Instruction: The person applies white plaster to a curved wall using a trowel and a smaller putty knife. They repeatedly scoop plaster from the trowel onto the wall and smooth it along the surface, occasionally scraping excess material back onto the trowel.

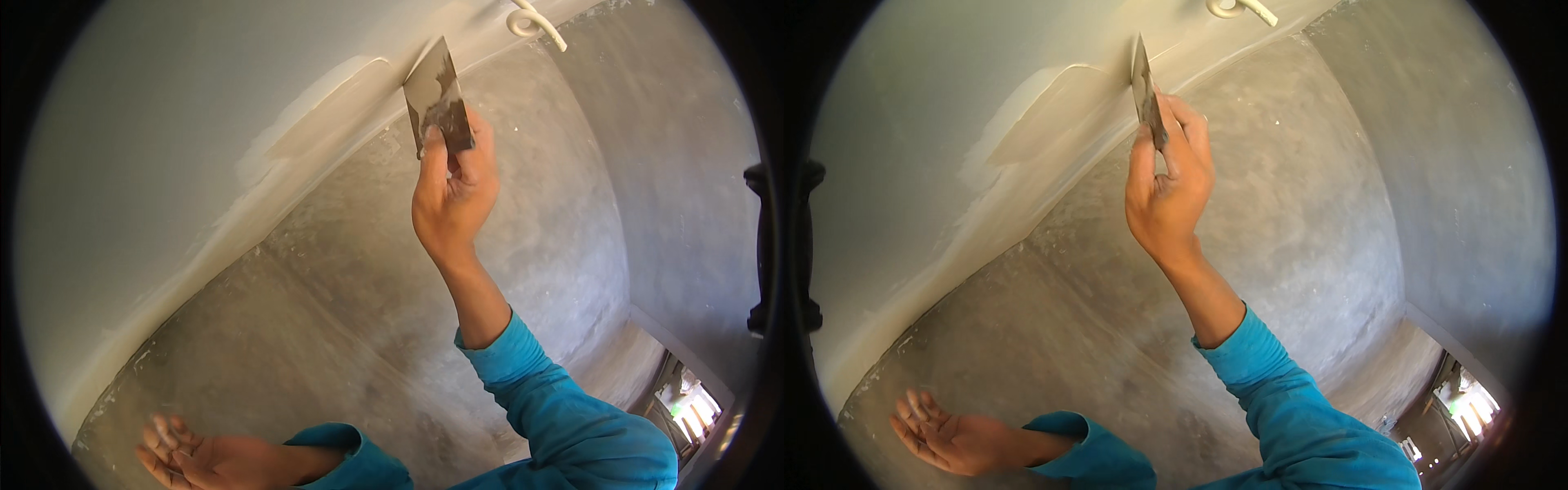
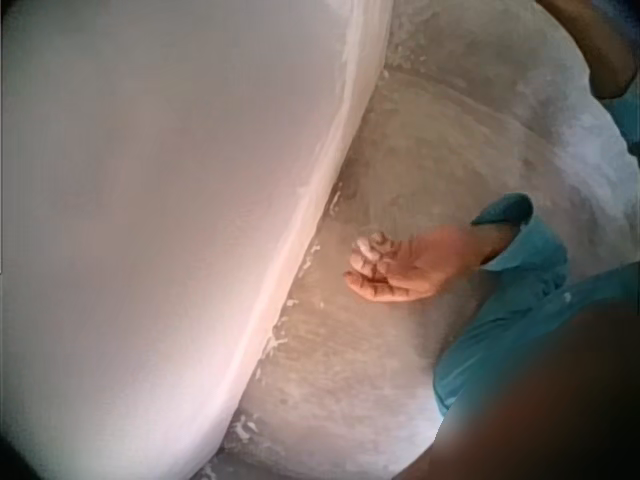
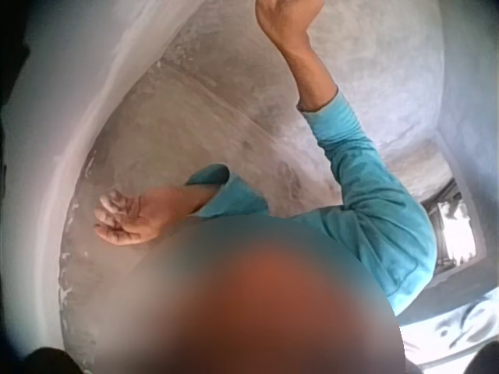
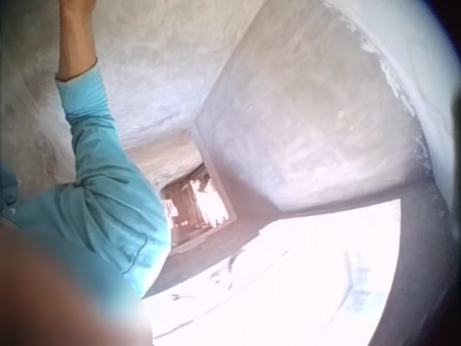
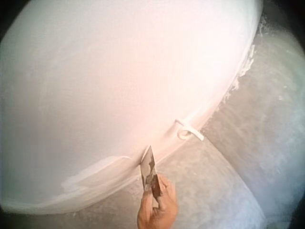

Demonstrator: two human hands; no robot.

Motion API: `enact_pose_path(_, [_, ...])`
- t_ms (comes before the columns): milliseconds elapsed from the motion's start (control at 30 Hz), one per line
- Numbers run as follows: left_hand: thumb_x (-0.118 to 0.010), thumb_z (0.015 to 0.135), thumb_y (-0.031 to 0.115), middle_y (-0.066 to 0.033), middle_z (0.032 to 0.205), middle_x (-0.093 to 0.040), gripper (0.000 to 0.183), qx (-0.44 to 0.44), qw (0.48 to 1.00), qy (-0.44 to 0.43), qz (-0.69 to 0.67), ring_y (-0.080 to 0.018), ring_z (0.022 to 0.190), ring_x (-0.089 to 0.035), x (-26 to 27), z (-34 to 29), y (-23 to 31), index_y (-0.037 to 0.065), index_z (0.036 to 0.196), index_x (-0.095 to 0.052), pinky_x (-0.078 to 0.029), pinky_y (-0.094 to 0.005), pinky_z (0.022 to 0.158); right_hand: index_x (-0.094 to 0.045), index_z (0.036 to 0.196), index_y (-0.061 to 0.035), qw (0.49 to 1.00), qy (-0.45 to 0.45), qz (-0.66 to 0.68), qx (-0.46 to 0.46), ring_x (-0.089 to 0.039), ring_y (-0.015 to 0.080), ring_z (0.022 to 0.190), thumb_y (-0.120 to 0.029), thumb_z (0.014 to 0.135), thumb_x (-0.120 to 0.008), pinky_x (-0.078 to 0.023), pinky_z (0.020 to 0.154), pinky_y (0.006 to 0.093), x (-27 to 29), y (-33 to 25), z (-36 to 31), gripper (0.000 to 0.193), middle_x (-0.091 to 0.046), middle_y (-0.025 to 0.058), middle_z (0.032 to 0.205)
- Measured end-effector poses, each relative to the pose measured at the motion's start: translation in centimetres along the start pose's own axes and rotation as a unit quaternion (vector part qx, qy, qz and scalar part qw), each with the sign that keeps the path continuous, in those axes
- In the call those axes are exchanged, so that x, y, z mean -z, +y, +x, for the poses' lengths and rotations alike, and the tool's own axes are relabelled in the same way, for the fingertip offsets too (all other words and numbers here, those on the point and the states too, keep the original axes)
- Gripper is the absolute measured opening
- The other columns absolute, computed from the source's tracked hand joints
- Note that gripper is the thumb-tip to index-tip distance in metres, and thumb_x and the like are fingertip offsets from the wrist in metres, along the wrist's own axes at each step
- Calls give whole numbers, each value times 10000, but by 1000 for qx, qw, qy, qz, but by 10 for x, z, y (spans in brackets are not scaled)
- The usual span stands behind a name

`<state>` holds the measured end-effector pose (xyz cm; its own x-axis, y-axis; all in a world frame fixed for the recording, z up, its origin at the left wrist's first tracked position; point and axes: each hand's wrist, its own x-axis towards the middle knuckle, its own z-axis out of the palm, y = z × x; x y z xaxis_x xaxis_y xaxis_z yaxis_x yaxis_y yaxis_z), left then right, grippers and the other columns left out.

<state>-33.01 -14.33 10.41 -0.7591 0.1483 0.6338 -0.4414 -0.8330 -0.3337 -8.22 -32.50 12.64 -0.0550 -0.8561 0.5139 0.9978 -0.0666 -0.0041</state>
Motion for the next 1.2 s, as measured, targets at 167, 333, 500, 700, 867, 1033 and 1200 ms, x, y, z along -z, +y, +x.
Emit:
enact_pose_path(167, [-457, 923, 24, -230, 1295, -605, 410, -156, 974, 121, 109, -353, 1249, -586, -15, 10, -3, -123, 1290, -564, -535, -481, 1018, -651, 1216, 58, 994, -32, -4, 107, -657, 287, 871, 142, 784, -557, -539, 750, 349, -23, -60, -22, 451, -649, 206, 1109])
enact_pose_path(333, [-446, 920, 19, -240, 1313, -605, 410, -197, 967, 97, 125, -353, 1266, -578, -11, 19, -8, -123, 1283, -574, -524, -480, 1037, -621, 1278, 59, 973, -169, 143, 65, -672, 353, 957, 149, 710, -553, -557, 824, 413, -33, -103, -82, 579, -654, 244, 1124])
enact_pose_path(500, [-425, 931, 14, -245, 1306, -612, 407, -176, 969, 104, 138, -366, 1270, -576, -5, 16, -7, -124, 1284, -575, -513, -474, 1045, -658, 1142, 63, 997, -15, -55, 50, -668, 312, 904, 73, 908, -590, -543, 761, 340, -2, -36, -36, 243, -666, 206, 1095])
enact_pose_path(700, [-427, 933, 12, -251, 1296, -616, 404, -169, 974, 100, 113, -373, 1266, -580, -6, 18, -5, -128, 1282, -574, -501, -475, 1047, -632, 1265, 50, 999, 4, -9, 41, -648, 252, 891, 142, 838, -592, -540, 735, 318, -38, -9, -36, 439, -656, 194, 1093])
enact_pose_path(867, [-448, 922, 22, -260, 1290, -617, 416, -156, 980, 98, 75, -368, 1249, -592, -3, 19, -5, -131, 1290, -569, -498, -466, 1039, -655, 1236, 24, 982, -162, 95, 29, -658, 336, 958, 49, 809, -648, -555, 812, 410, -54, -78, -122, 428, -651, 239, 1132])
enact_pose_path(1033, [-449, 930, 49, -272, 1286, -609, 446, -182, 974, 75, 113, -367, 1245, -586, 4, 20, -7, -135, 1326, -539, -495, -462, 1026, -610, 1282, 8, 876, -258, 259, -316, -655, 256, 1052, -46, 955, -577, -537, 911, 398, -26, -117, -119, 333, -665, 164, 1184])
enact_pose_path(1200, [-422, 946, 76, -281, 1288, -592, 464, -178, 975, 59, 115, -367, 1254, -569, 7, 18, -9, -140, 1345, -516, -485, -459, 1033, -641, 1124, -17, 529, -191, 435, -703, -640, 124, 972, -146, 982, -589, -536, 807, 298, 0, -103, -83, 198, -675, 51, 1078])
